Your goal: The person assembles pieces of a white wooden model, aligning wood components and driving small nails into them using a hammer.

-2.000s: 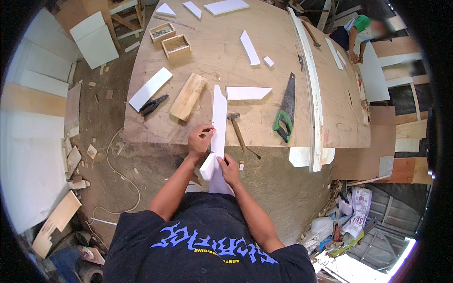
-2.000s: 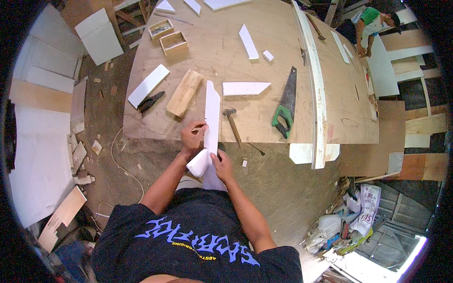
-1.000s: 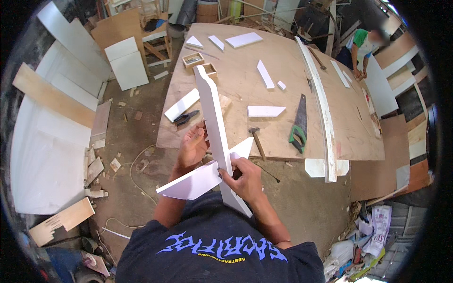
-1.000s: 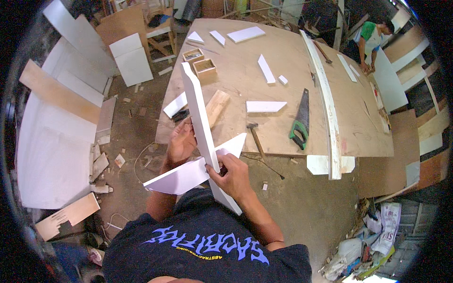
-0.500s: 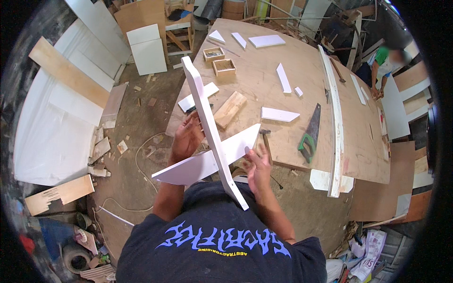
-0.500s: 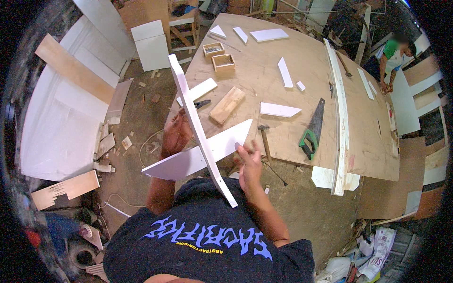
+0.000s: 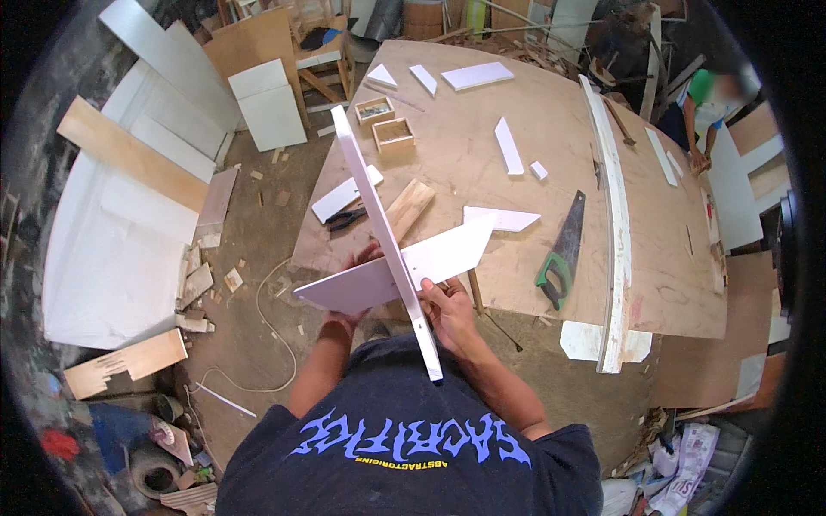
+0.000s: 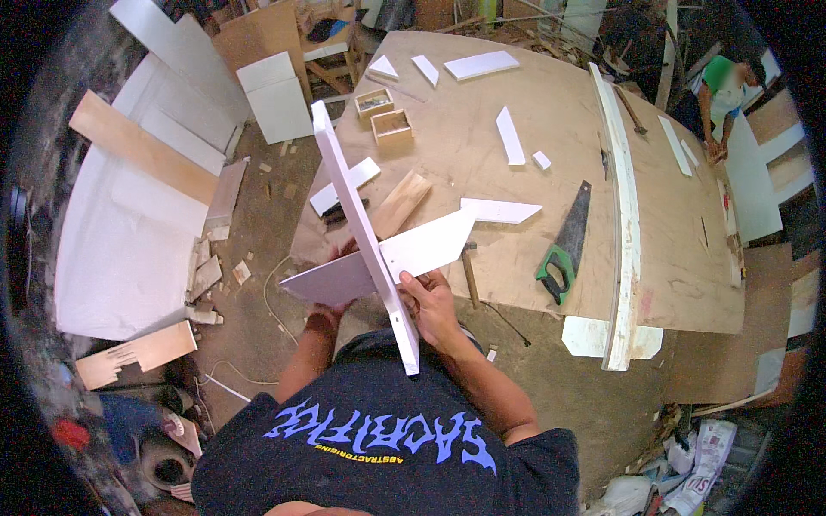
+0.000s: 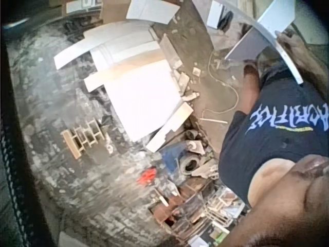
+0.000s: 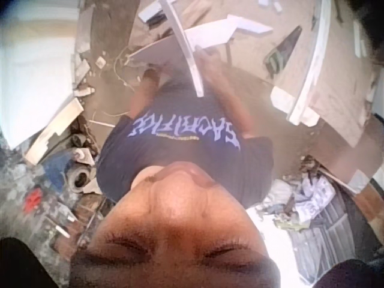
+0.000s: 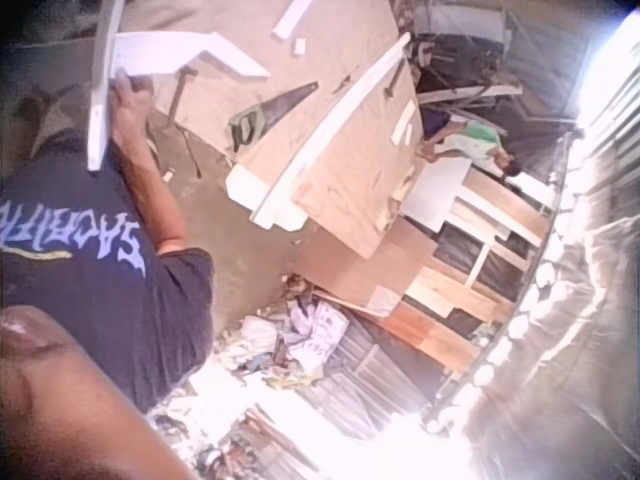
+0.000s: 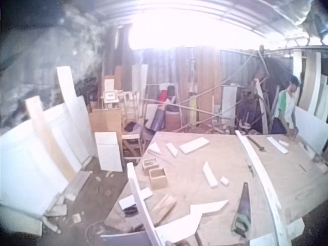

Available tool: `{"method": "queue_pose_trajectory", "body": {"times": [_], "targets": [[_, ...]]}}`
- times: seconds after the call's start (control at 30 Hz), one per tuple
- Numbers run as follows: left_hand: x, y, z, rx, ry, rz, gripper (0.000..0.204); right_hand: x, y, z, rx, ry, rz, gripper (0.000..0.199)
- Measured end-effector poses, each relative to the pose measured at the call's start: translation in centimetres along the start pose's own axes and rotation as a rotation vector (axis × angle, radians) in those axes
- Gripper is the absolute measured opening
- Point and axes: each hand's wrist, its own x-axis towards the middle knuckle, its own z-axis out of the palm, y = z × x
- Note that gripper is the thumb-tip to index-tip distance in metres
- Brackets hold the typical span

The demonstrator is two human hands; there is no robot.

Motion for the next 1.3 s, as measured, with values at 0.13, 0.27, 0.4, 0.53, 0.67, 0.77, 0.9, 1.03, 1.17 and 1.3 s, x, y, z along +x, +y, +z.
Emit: {"method": "queue_pose_trajectory", "body": {"times": [0.13, 0.27, 0.4, 0.53, 0.67, 0.77, 0.9, 1.03, 1.17, 1.3], "targets": [[-3.3, -3.7, 4.1, -0.197, -0.003, 0.075, 0.078, 0.9, -2.3, -1.6, 0.012, 0.061, -0.077, 0.039], [-2.7, -5.4, 8.1, -0.362, 0.004, 0.145, 0.094, 1.8, -3.5, -3.3, 0.088, 0.053, -0.049, 0.041], [-2.1, -6.6, 12.6, -0.287, -0.086, 0.278, 0.073, 1.8, -4.7, -3.5, 0.081, -0.018, -0.154, 0.035], [-0.7, -8.8, 9.6, 0.108, 0.177, 0.391, 0.037, 2.1, -5.9, -3.4, -0.160, -0.031, -0.115, 0.031], [-0.2, -9.1, 11.8, 0.164, 0.262, 0.443, 0.024, 1.7, -8.0, -2.6, 0.179, -0.086, -0.046, 0.026], [-0.7, -8.8, 13.2, 0.258, 0.270, 0.443, 0.024, 2.4, -8.0, -4.0, 0.041, -0.081, -0.060, 0.027], [-1.3, -8.0, 14.6, 0.377, 0.345, 0.391, 0.026, 2.4, -9.3, -3.9, -0.021, -0.090, -0.052, 0.031], [-1.0, -8.1, 15.1, 0.293, 0.356, 0.359, 0.026, 2.3, -10.1, -3.9, -0.053, -0.077, -0.032, 0.034], [-0.8, -8.2, 15.0, 0.250, 0.346, 0.368, 0.028, 3.1, -10.2, -4.2, -0.055, -0.109, 0.062, 0.035], [-0.8, -8.2, 14.9, 0.345, 0.359, 0.372, 0.024, 2.9, -10.6, -3.6, 0.008, -0.099, 0.081, 0.033]]}}
